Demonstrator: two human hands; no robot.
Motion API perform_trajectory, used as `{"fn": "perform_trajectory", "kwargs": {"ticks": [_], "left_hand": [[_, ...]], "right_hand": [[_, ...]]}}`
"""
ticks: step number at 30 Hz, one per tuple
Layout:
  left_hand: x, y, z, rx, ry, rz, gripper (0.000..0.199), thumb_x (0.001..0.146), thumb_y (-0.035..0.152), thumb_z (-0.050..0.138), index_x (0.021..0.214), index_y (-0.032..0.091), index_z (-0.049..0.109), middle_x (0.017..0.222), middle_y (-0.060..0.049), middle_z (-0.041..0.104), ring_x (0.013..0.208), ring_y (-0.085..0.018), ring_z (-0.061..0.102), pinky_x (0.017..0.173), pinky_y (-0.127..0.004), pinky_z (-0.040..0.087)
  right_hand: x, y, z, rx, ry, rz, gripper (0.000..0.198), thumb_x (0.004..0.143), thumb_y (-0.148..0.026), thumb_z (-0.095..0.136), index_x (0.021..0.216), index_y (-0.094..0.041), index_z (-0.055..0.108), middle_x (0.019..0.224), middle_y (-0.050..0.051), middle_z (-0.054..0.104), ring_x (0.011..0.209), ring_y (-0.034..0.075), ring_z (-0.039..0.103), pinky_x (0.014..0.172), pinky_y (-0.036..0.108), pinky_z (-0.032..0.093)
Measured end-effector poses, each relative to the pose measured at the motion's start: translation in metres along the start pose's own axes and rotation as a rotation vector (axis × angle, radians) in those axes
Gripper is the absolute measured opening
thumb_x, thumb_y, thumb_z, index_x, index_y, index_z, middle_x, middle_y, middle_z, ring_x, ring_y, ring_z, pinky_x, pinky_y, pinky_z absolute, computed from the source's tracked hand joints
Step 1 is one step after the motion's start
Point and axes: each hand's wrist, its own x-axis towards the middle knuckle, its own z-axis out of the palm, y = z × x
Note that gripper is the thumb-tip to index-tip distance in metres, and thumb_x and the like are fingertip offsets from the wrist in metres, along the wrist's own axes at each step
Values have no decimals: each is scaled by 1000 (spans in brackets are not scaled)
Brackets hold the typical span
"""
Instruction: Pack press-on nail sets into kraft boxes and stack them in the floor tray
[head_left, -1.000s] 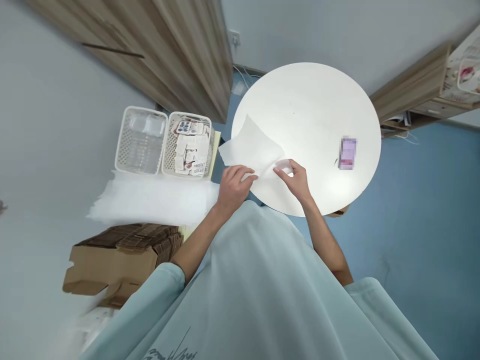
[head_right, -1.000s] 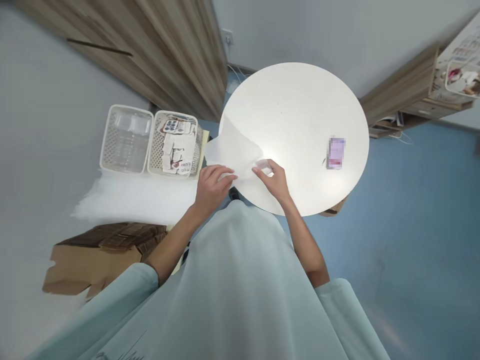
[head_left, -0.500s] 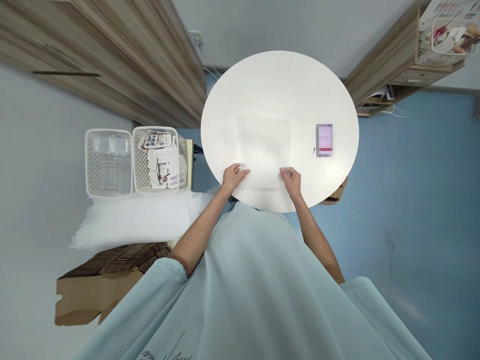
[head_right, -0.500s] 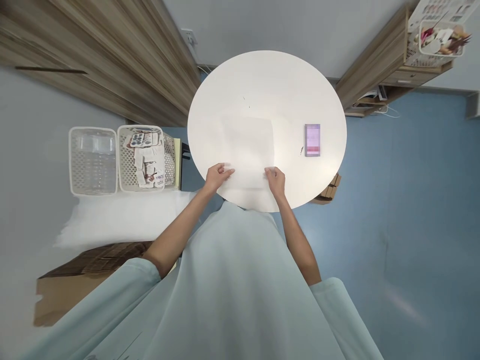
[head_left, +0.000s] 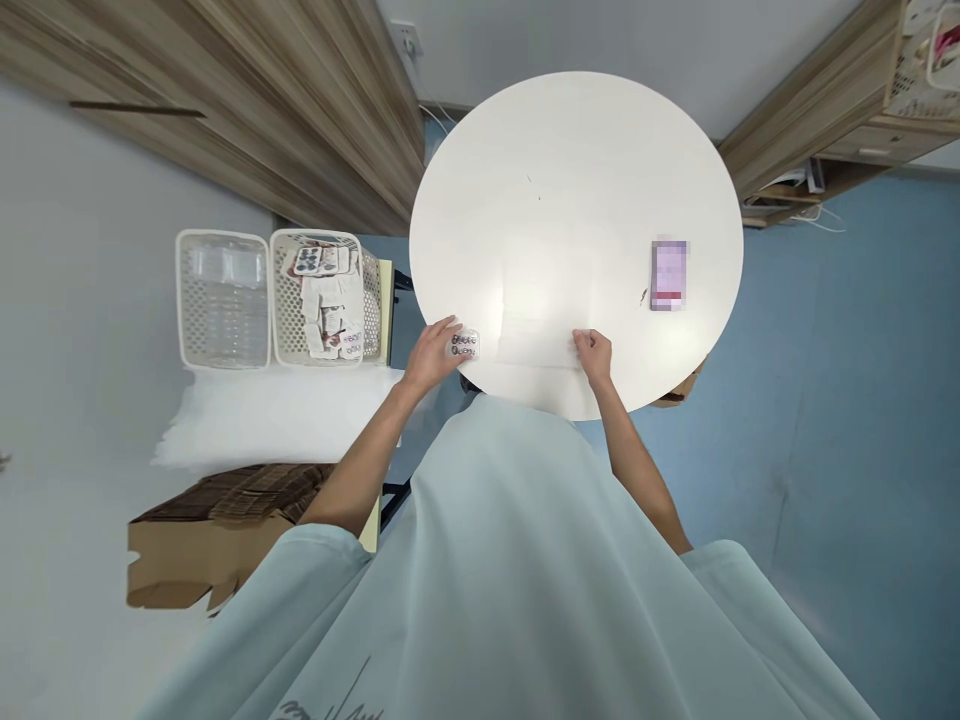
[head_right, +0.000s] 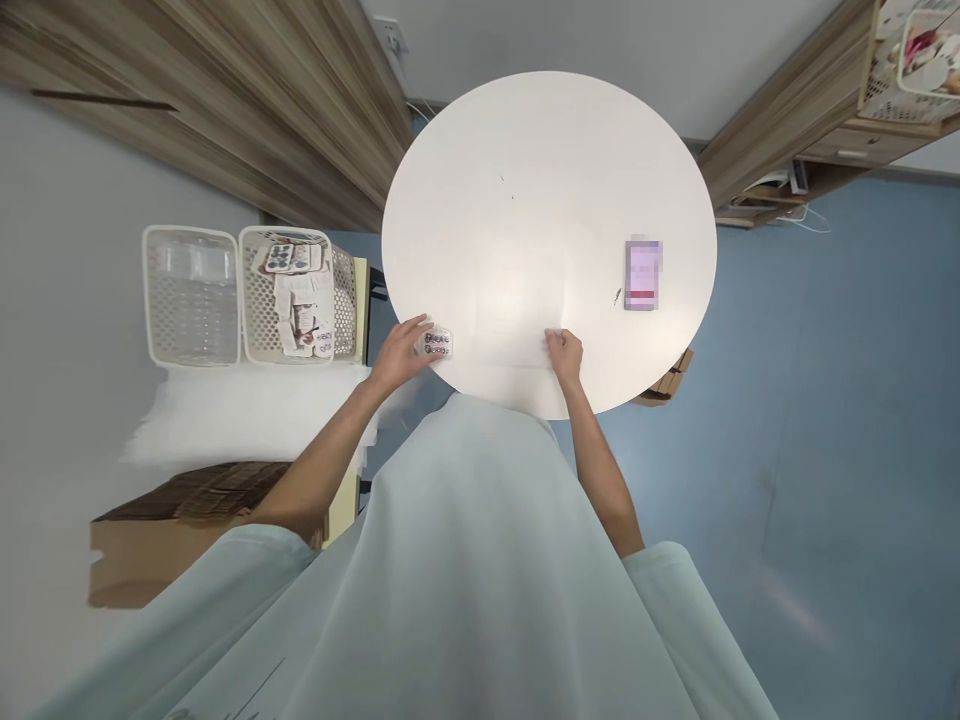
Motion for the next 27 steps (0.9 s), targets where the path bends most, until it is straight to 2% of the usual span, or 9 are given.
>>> {"fn": "perform_trajectory", "kwargs": {"ticks": [2, 5, 8, 11, 15, 21, 27], "left_hand": [[-5, -5, -1, 28, -85, 29, 65, 82, 32, 82, 145, 23, 65, 167, -14, 51, 154, -37, 44, 129, -56, 37], [-8, -10, 2, 84, -121, 50, 68, 84, 23, 76, 150, 21, 60, 167, -14, 51, 153, -38, 45, 128, -57, 38], [-6, -13, 6, 149, -115, 64, 70, 85, 19, 71, 153, 18, 56, 161, -16, 56, 149, -38, 48, 125, -56, 41], [-1, -11, 10, 166, -107, 88, 72, 85, 23, 76, 153, 18, 54, 155, -16, 59, 145, -38, 51, 123, -56, 45], [7, 6, 21, 141, -90, 163, 77, 86, 29, 79, 157, 21, 50, 155, -15, 58, 143, -38, 51, 121, -56, 47], [27, 46, 49, 147, -163, 333, 71, 88, 24, 78, 154, 22, 53, 152, -14, 58, 141, -37, 52, 115, -54, 52], [39, 64, 68, 210, -233, 372, 67, 87, 16, 73, 151, 21, 54, 154, -16, 56, 141, -37, 52, 111, -51, 56]], "right_hand": [[3, 3, 0, 2, 4, 14, 41, 94, -59, 64, 79, -21, 62, 81, 6, 75, 70, 18, 64, 67, 31, 54], [7, 8, -1, -10, 14, 30, 37, 93, -57, 65, 84, -21, 63, 81, 4, 72, 70, 18, 64, 67, 31, 53], [6, 14, -5, -72, 56, 63, 37, 90, -54, 69, 101, -19, 69, 92, 6, 75, 79, 21, 69, 78, 35, 55], [-2, 20, -10, -134, 89, 90, 44, 87, -53, 73, 114, -18, 69, 102, 10, 77, 92, 25, 73, 90, 39, 56], [-21, 28, -16, -119, 78, 111, 45, 88, -54, 73, 117, -19, 69, 102, 10, 79, 95, 27, 76, 94, 40, 56], [-43, 36, -17, -47, 84, 156, 36, 90, -47, 73, 113, -20, 69, 97, 6, 80, 86, 25, 79, 96, 41, 57], [-47, 39, -16, 1, 108, 184, 23, 90, -40, 71, 102, -21, 71, 101, 7, 83, 82, 23, 79, 95, 42, 59]]}}
